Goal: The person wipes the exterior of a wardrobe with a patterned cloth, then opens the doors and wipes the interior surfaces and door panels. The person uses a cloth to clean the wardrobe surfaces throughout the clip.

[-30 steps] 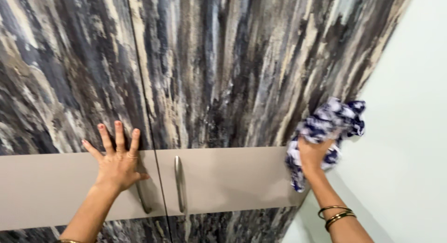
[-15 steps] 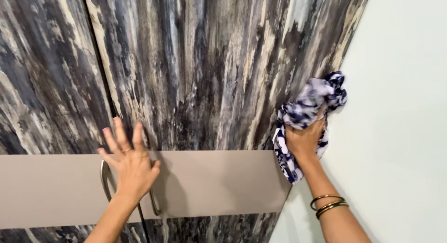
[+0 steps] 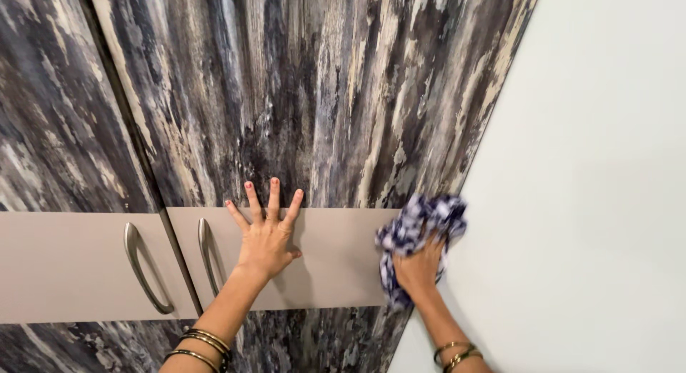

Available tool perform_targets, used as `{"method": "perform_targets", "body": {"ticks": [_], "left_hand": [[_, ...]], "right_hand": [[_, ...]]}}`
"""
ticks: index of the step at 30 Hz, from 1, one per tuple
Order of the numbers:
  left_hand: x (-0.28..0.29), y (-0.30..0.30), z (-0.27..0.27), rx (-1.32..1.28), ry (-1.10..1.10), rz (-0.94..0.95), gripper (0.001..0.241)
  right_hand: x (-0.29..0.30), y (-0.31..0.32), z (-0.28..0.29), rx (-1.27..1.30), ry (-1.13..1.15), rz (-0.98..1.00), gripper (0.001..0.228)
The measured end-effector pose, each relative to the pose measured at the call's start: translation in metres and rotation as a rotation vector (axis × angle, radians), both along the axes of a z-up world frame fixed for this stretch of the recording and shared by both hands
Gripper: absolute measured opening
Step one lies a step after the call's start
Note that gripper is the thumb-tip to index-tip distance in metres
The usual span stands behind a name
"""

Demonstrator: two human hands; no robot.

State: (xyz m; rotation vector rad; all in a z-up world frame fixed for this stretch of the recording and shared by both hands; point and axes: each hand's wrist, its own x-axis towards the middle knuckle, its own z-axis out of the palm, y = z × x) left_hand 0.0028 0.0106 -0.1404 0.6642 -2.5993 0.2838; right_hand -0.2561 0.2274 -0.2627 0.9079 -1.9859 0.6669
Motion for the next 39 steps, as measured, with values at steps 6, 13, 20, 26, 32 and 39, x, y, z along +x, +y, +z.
{"method": "perform_targets", "body": {"ticks": [6, 13, 20, 26, 32, 39], "left_hand": [[-0.01, -0.013, -0.017, -0.012, 0.027, -0.014, 0.135], [-0.003, -0.021, -0.022, -0.052, -0.026, -0.055, 0.133], [0.007, -0.021, -0.015, -0.181, -0.102, 0.006, 0.122], [0.04, -0.025, 0.007, -0.205, -0.353, 0.026, 0.128], [0.023, -0.006, -0.001, 0.026, -0.292, 0.025, 0.129], [-0.006, -0.007, -0.025, 0.079, -0.269, 0.087, 0.126]], "right_hand": [[-0.038, -0.031, 0.048, -0.334, 0.093, 0.037, 0.094], [-0.018, -0.021, -0.023, -0.369, -0.038, 0.018, 0.102], [0.081, -0.15, -0.021, 0.0, 0.312, 0.384, 0.059], [0.053, -0.099, -0.015, 0.206, 0.065, 0.274, 0.05], [-0.031, -0.031, 0.029, -0.33, -0.001, 0.069, 0.049], [0.007, -0.025, -0.073, -0.186, -0.168, 0.019, 0.047]]}}
